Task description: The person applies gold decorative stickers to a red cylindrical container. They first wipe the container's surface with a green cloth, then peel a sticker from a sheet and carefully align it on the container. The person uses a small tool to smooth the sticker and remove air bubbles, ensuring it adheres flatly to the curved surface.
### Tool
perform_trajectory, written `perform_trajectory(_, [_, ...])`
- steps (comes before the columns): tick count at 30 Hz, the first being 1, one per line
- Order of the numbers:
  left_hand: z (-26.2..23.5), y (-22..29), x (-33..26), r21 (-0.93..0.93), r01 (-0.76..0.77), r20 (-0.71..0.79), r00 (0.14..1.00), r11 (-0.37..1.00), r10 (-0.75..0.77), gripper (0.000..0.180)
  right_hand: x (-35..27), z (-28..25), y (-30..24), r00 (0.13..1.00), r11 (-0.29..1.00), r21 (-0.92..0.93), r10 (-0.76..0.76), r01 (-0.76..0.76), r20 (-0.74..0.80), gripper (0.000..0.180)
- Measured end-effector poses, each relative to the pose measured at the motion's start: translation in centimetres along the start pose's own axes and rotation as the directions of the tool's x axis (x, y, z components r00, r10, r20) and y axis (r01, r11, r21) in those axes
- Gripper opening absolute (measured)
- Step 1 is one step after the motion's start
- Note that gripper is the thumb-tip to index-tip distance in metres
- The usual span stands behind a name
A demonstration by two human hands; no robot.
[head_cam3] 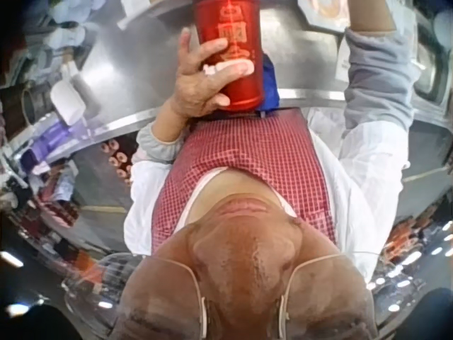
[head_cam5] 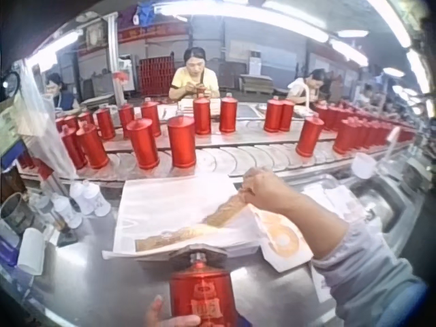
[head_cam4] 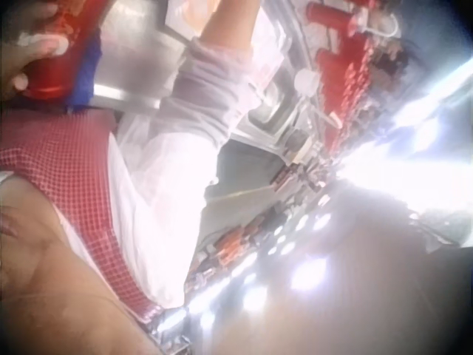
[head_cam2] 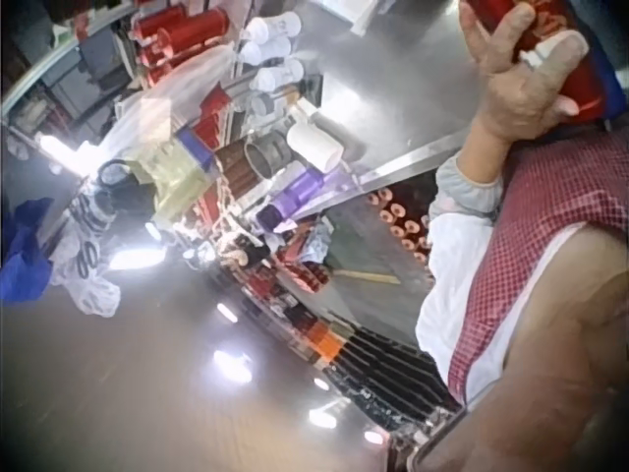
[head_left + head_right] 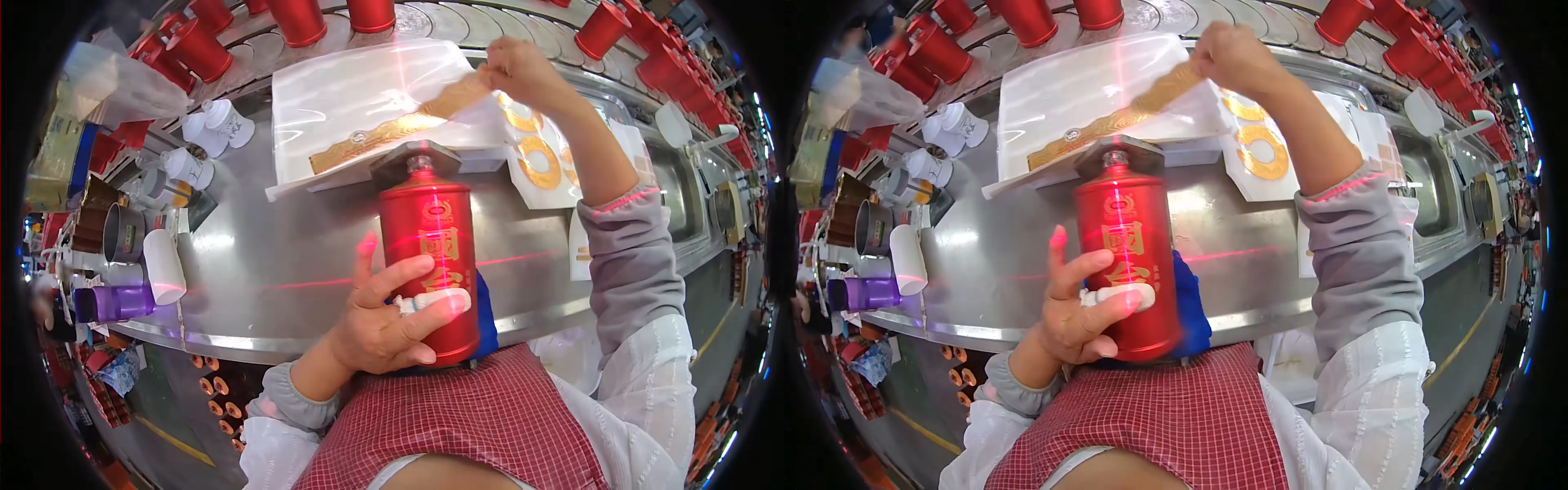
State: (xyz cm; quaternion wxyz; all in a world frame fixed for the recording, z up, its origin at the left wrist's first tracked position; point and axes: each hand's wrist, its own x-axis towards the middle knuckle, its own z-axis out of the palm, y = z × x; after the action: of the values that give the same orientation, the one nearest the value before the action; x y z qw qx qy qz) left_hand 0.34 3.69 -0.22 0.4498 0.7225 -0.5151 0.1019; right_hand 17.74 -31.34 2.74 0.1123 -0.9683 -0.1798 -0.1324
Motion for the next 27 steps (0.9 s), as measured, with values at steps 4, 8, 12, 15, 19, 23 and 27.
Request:
perform_trajectory(4, [-1.4,-0.9,2.7,0.17,-0.035,0.089,0.996,0.985,0.02,0.056,-2.5,-4.0,3.9,0.993,0.965,0.253,0.088,-0.064,-0.083,0.013])
perform_trajectory(8, [-2.5,-3.3,5.2,0.281,-0.044,0.081,0.996,0.959,0.022,0.06,-7.5,-11.3,6.2,0.815,0.737,0.459,0.578,-0.496,-0.047,0.015])
perform_trajectory(12, [-1.9,-2.9,5.7,0.304,-0.049,0.098,0.995,0.951,0.02,0.065,-21.3,-17.6,16.0,0.36,0.429,0.491,0.903,-0.758,-0.234,0.022])
perform_trajectory(15, [-1.7,-2.6,4.7,0.298,-0.002,0.089,0.996,0.955,-0.025,0.067,-37.2,-20.9,28.8,0.095,0.268,0.329,0.884,-0.905,-0.457,0.041])
perform_trajectory(19, [-1.8,-1.6,2.4,0.356,0.081,0.08,0.99,0.931,-0.117,0.066,-43.3,-18.2,29.6,0.191,0.099,-0.183,0.769,-0.978,-0.61,0.041])
perform_trajectory(23, [-1.5,-1.3,1.5,0.315,0.133,0.031,0.988,0.94,-0.15,0.065,-45.9,-12.4,28.8,0.27,0.112,-0.478,0.922,-0.871,-0.277,0.035])
perform_trajectory(27, [-2.1,-1.0,2.0,0.339,0.159,0.069,0.979,0.927,-0.194,0.068,-44.9,-6.5,28.5,0.275,0.246,-0.581,0.961,-0.776,0.039,0.033])
